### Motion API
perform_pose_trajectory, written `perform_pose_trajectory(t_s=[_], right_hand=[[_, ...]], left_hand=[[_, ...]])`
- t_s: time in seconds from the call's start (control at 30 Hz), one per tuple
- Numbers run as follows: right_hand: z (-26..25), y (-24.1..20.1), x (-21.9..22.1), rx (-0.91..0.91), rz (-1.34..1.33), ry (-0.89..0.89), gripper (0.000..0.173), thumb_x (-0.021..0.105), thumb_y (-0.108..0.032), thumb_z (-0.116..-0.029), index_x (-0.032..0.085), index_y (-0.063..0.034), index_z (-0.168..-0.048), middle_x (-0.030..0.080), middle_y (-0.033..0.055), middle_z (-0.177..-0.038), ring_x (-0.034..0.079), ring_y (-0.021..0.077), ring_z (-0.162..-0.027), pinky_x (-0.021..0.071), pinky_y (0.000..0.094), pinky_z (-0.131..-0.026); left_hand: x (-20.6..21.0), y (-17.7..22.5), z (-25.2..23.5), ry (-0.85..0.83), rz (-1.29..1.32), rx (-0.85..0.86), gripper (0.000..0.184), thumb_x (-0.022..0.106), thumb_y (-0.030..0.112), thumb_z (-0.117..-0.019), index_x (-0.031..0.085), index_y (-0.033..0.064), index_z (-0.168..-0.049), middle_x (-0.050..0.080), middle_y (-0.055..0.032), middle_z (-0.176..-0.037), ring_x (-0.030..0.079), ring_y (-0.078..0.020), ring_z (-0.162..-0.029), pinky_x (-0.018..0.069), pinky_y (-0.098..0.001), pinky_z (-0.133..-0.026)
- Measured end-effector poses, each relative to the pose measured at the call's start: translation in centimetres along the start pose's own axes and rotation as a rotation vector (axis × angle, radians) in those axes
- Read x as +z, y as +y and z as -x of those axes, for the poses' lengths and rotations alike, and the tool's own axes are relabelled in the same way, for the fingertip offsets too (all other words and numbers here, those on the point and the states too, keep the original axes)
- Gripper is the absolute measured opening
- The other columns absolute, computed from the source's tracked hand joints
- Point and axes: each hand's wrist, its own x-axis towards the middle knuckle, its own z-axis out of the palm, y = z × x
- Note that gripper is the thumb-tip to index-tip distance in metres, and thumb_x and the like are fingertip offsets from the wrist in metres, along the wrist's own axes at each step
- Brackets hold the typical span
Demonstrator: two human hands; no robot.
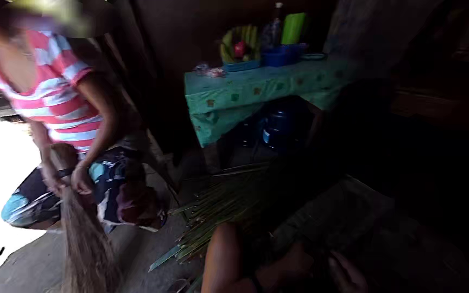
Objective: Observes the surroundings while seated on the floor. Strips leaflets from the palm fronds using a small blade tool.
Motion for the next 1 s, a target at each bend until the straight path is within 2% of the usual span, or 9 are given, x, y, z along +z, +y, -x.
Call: perform_pose_trajectory(t_s=[0.07, 0.13, 0.2, 0.27, 0.33, 0.53, 0.77, 0.87, 1.0], right_hand=[[-0.4, -0.5, 0.8, 0.024, -0.027, 0.085, 0.035, 0.051, -0.013, -0.1036, 0.064, 0.0107, -0.125, 0.069, 0.0089, -0.092, 0.059, 0.0011, -0.073, 0.0522, 0.0194, -0.07], [-0.8, -0.8, 0.9, 0.073, -0.076, 0.134, 0.034, 0.052, -0.014, -0.1033, 0.065, 0.0083, -0.125, 0.069, 0.0076, -0.092, 0.058, 0.0016, -0.072, 0.0509, 0.0194, -0.069], [-1.1, -1.3, 0.7, 0.15, -0.126, 0.151, 0.034, 0.052, -0.015, -0.1042, 0.064, 0.0061, -0.128, 0.066, 0.0066, -0.092, 0.056, 0.0028, -0.07, 0.0489, 0.0201, -0.066], [-1.1, -1.3, 0.4, 0.191, -0.169, 0.139, 0.034, 0.052, -0.015, -0.1048, 0.063, 0.0042, -0.13, 0.067, 0.0068, -0.095, 0.057, 0.0038, -0.072, 0.0498, 0.0214, -0.067], [-1.2, -1.0, 0.6, 0.18, -0.203, 0.166, 0.033, 0.053, -0.016, -0.1043, 0.064, 0.0027, -0.13, 0.066, 0.0037, -0.091, 0.056, 0.0022, -0.069, 0.0494, 0.0201, -0.064], [-1.5, -1.2, 0.5, 0.229, -0.243, 0.226, 0.034, 0.052, -0.015, -0.1052, 0.062, 0.003, -0.133, 0.068, 0.0061, -0.1, 0.057, 0.0019, -0.074, 0.0493, 0.0198, -0.07], [-2.2, -0.5, -0.3, 0.296, -0.446, 0.278, 0.033, 0.048, -0.01, -0.1053, 0.061, 0.0017, -0.134, 0.059, -0.0009, -0.078, 0.052, 0.0037, -0.059, 0.0443, 0.0191, -0.053], [-2.7, -0.4, -1.2, 0.347, -0.568, 0.293, 0.036, 0.047, -0.01, -0.1065, 0.058, -0.0003, -0.139, 0.056, -0.0011, -0.073, 0.05, 0.0052, -0.055, 0.042, 0.0192, -0.048], [-3.2, -0.8, -2.3, 0.504, -0.769, 0.274, 0.035, 0.042, -0.013, -0.1094, 0.057, -0.0058, -0.141, 0.056, 0.0008, -0.071, 0.051, 0.0076, -0.053, 0.0414, 0.02, -0.045]], left_hand=[[-0.1, 0.7, 0.4, -0.007, -0.018, -0.032, 0.03, 0.046, 0.021, -0.1106, 0.061, -0.0018, -0.123, 0.063, -0.0058, -0.094, 0.056, -0.0081, -0.071, 0.0494, -0.0266, -0.065], [0.0, 0.7, 0.3, -0.023, -0.011, -0.019, 0.025, 0.046, 0.02, -0.1105, 0.062, 0.0006, -0.113, 0.057, 0.001, -0.08, 0.049, -0.0033, -0.059, 0.0442, -0.0207, -0.054], [0.1, 0.5, 0.1, -0.046, 0.018, -0.009, 0.022, 0.044, 0.017, -0.1106, 0.059, 0.0029, -0.103, 0.05, 0.0046, -0.07, 0.044, -0.0017, -0.051, 0.0397, -0.018, -0.048], [0.1, 0.3, 0.0, -0.057, 0.029, -0.013, 0.022, 0.044, 0.016, -0.1103, 0.059, 0.0029, -0.102, 0.051, 0.0043, -0.069, 0.045, -0.002, -0.051, 0.0405, -0.0179, -0.048], [0.1, 0.1, 0.0, -0.06, 0.029, -0.008, 0.021, 0.044, 0.014, -0.1099, 0.059, 0.0035, -0.101, 0.051, 0.0049, -0.067, 0.045, -0.0019, -0.05, 0.0408, -0.0179, -0.047], [0.0, 0.0, 0.0, -0.076, 0.051, -0.009, 0.02, 0.043, 0.012, -0.1094, 0.058, 0.0054, -0.098, 0.048, 0.0062, -0.062, 0.044, -0.0016, -0.047, 0.0404, -0.0172, -0.046], [0.2, 0.1, 0.5, -0.093, 0.061, -0.046, 0.021, 0.043, 0.012, -0.11, 0.057, 0.006, -0.096, 0.047, 0.0058, -0.061, 0.042, -0.0017, -0.046, 0.0396, -0.0165, -0.045], [0.3, 0.1, 0.7, -0.103, 0.063, -0.052, 0.021, 0.043, 0.012, -0.11, 0.057, 0.0061, -0.096, 0.047, 0.0057, -0.061, 0.042, -0.002, -0.046, 0.0396, -0.0166, -0.045], [0.1, 0.1, 0.8, -0.11, 0.081, -0.056, 0.021, 0.043, 0.011, -0.1099, 0.057, 0.0061, -0.096, 0.046, 0.0062, -0.059, 0.042, -0.0017, -0.045, 0.0395, -0.0162, -0.045]])
